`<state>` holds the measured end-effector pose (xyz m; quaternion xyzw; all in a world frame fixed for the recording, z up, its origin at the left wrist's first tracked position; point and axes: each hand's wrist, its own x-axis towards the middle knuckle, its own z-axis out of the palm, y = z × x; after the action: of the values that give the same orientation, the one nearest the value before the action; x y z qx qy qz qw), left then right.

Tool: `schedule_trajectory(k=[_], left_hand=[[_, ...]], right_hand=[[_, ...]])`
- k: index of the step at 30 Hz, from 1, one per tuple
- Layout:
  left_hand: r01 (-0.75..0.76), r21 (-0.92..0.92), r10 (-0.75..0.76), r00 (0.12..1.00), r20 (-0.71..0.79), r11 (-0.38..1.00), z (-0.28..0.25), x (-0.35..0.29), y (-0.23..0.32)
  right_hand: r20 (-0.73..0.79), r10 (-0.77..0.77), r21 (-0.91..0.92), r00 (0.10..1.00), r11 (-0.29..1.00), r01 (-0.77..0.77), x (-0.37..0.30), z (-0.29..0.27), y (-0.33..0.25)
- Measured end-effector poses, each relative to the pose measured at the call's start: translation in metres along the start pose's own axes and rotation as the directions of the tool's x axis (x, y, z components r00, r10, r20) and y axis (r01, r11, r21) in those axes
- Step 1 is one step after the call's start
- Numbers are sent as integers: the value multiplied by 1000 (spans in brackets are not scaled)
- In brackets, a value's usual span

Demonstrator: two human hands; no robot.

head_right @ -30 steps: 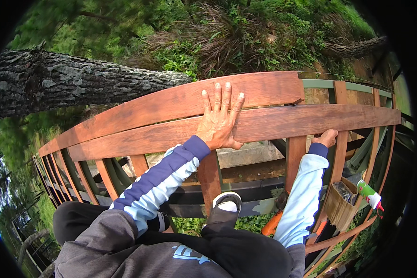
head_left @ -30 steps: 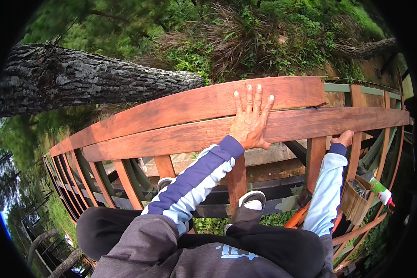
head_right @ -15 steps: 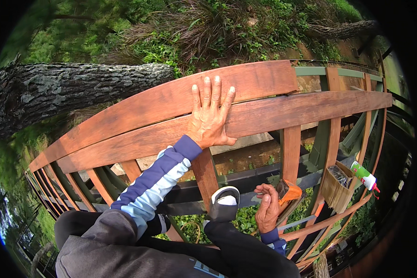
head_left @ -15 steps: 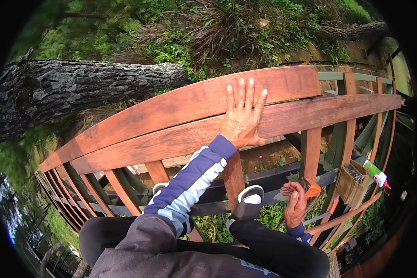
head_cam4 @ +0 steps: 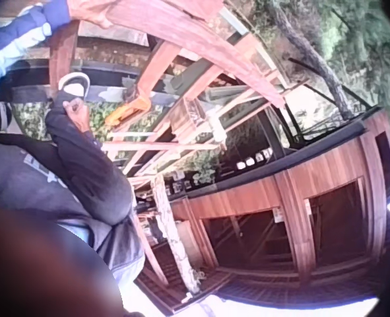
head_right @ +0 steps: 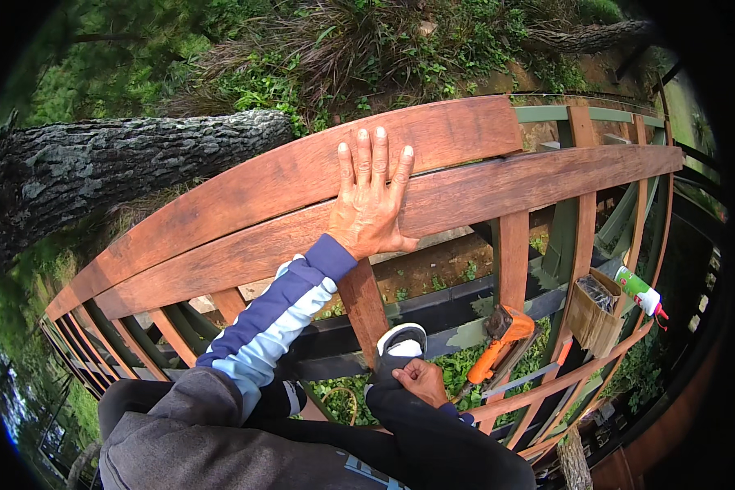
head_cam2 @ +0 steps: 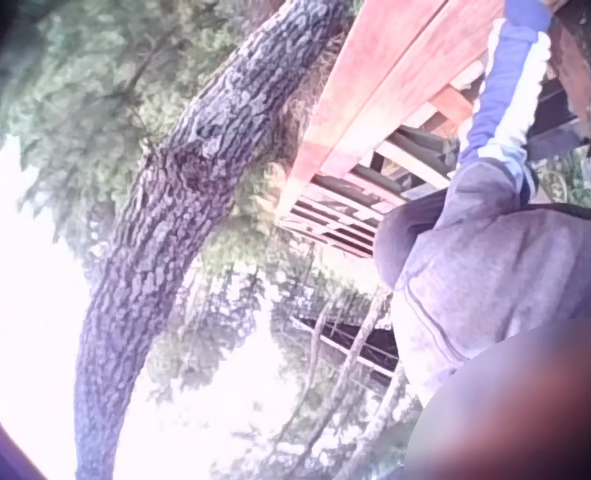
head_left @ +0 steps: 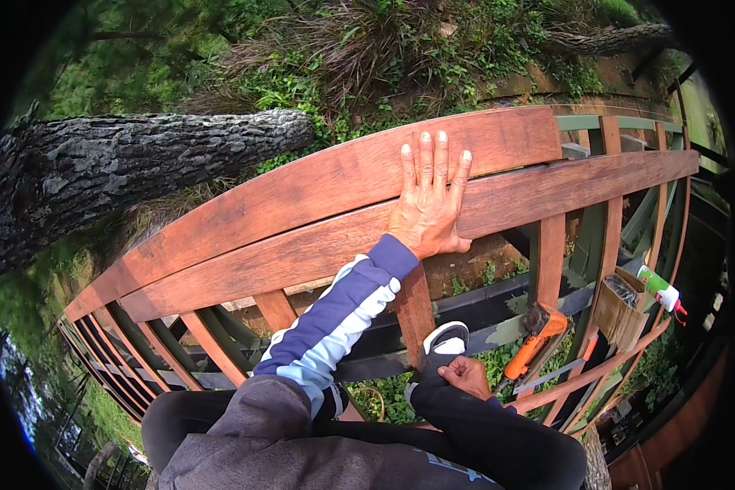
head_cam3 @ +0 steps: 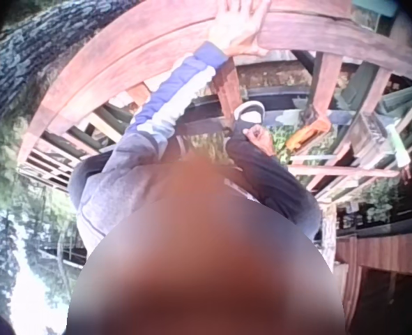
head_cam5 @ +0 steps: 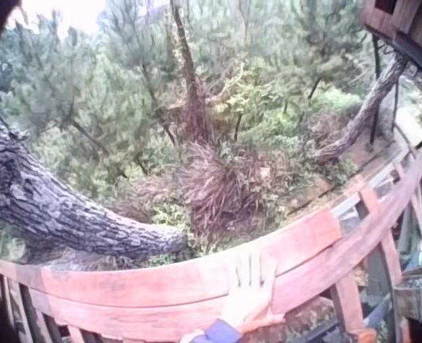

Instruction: The person positions curved wooden planks onto a circular frame and secures them using a pneumatic nail gun. The person then walks across the structure and uses a hammer to drive additional nails into the planks.

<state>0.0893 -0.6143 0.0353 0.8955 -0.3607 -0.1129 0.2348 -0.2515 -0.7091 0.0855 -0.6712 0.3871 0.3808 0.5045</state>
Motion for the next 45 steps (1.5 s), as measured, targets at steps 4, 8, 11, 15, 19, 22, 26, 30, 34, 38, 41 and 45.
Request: schedule_trajectory(k=[4,8,11,15,19,22,26,30,34,38,41,45], left_hand=[[-3,-30,2,1000,-23,1000,1,-3,-2],[8,-18,-9,999,-42,1000,3,-4,-2],[21,35,-21,1000,-2,999,5,-2,0],[51,44,-51,999,16,998,4,0,3],[29,21,-29,1000,-10,999,4,-2,3],[35,28,-34,999,-17,999,3,-3,2],[24,53,-24,1000,2,998,3,-3,2],[34,46,-34,999,-3,998,2,-3,3],[44,48,-44,999,4,998,4,-2,4],[50,36,-50,998,23,998,4,-1,4],[22,18,-23,999,40,1000,-8,-14,-5],[131,88,-137,989,65,988,-35,-59,-34]], right_hand=[[-96,9,-14,995,1000,-11,2,6,0],[-133,-13,0,991,1000,13,2,10,-1],[-147,-27,17,989,999,30,4,11,0],[-141,6,65,990,998,3,6,11,3],[-149,-6,55,989,998,14,6,13,3],[-206,-63,-35,977,998,57,5,14,1],[-207,-83,-31,975,996,78,6,13,-5],[-192,-68,-19,979,998,66,4,12,-7],[-179,-34,38,983,998,41,6,14,-4],[-145,-97,0,985,995,98,8,10,-1],[-127,-199,-64,972,979,192,13,-2,-11],[-341,-418,-101,842,907,410,42,-49,-56]])
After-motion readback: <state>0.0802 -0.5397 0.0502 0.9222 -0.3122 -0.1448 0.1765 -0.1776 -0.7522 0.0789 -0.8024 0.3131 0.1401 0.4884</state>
